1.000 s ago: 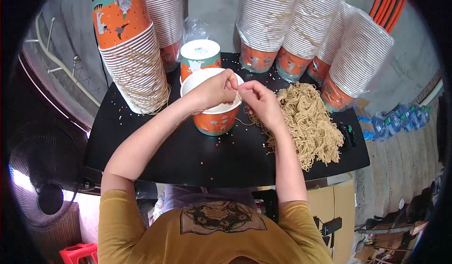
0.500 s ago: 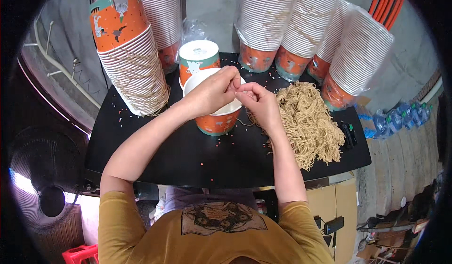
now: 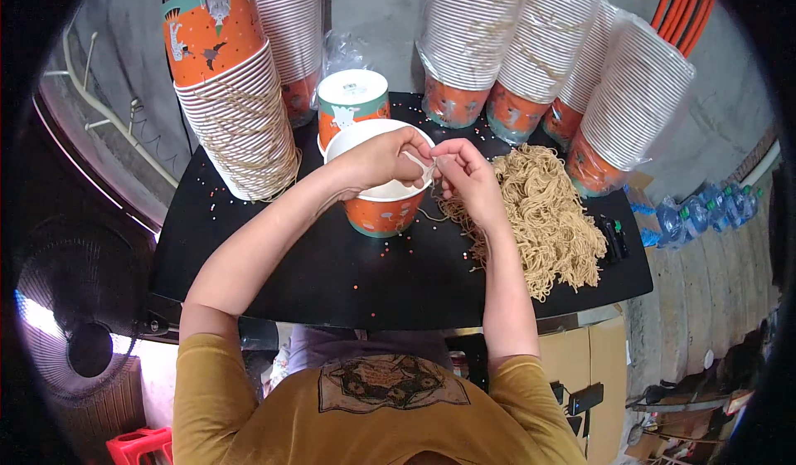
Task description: Attaching elastic rubber bands to decorated paper buckets.
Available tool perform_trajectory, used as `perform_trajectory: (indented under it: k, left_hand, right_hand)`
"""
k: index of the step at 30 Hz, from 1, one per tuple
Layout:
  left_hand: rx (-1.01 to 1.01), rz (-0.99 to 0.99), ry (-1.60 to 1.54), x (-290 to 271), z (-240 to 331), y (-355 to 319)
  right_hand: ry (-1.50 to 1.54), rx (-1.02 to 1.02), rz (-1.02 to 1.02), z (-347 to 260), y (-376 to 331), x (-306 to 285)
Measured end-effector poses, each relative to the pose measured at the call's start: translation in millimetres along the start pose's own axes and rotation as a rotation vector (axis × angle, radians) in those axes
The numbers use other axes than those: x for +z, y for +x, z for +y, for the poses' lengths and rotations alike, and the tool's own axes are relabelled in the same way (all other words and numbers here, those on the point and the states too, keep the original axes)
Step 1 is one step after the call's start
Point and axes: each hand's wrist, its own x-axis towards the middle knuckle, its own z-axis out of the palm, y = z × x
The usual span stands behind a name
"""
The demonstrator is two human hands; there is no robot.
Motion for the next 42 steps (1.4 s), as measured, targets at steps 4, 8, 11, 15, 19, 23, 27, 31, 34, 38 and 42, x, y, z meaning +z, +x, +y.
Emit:
perform_trajectory:
  k: [4, 8, 11, 15, 19, 23, 27, 31, 34, 38, 42]
  left_hand:
    - [0.002, -0.123, -0.179, -0.4, -4.7, 7.4]
    - [0.021, -0.157, -0.147, 0.7, -4.8, 10.3]
    - [0.045, -0.172, -0.083, -1.5, -9.6, 13.7]
    - [0.083, -0.172, 0.022, -1.1, -9.7, 14.9]
    - [0.097, -0.165, 0.083, -0.5, -6.2, 13.5]
    - [0.112, -0.181, 0.147, -0.2, -4.2, 15.1]
    - [0.073, -0.233, 0.207, 0.2, 9.7, 14.2]
    - [0.023, -0.282, 0.215, -1.5, 15.3, 16.1]
    - [0.001, -0.307, 0.138, -2.6, 12.1, 19.2]
    - [-0.033, -0.292, 0.083, -2.5, 12.1, 20.6]
    - [0.014, -0.216, 0.077, -2.9, 3.3, 22.6]
  right_hand:
    - [0.020, -0.002, -0.055, -4.8, -1.0, -5.3]
    - [0.077, -0.026, -0.046, -3.6, -0.9, -11.2]
    - [0.136, -0.047, -0.046, -4.6, -1.7, -13.0]
    - [0.193, -0.057, -0.037, -4.5, -2.6, -16.3]
    - [0.212, -0.068, -0.017, -5.7, -3.0, -16.0]
    - [0.198, -0.067, 0.005, -5.4, -3.4, -18.4]
    - [0.178, -0.069, 0.025, -5.6, -3.9, -20.0]
    - [0.167, -0.087, 0.049, -3.8, -2.1, -18.6]
    - [0.162, -0.098, 0.062, -4.0, -1.4, -16.4]
    - [0.152, -0.097, 0.076, -5.2, -2.1, -16.0]
    - [-0.100, -0.168, 0.162, 11.9, 3.7, -28.5]
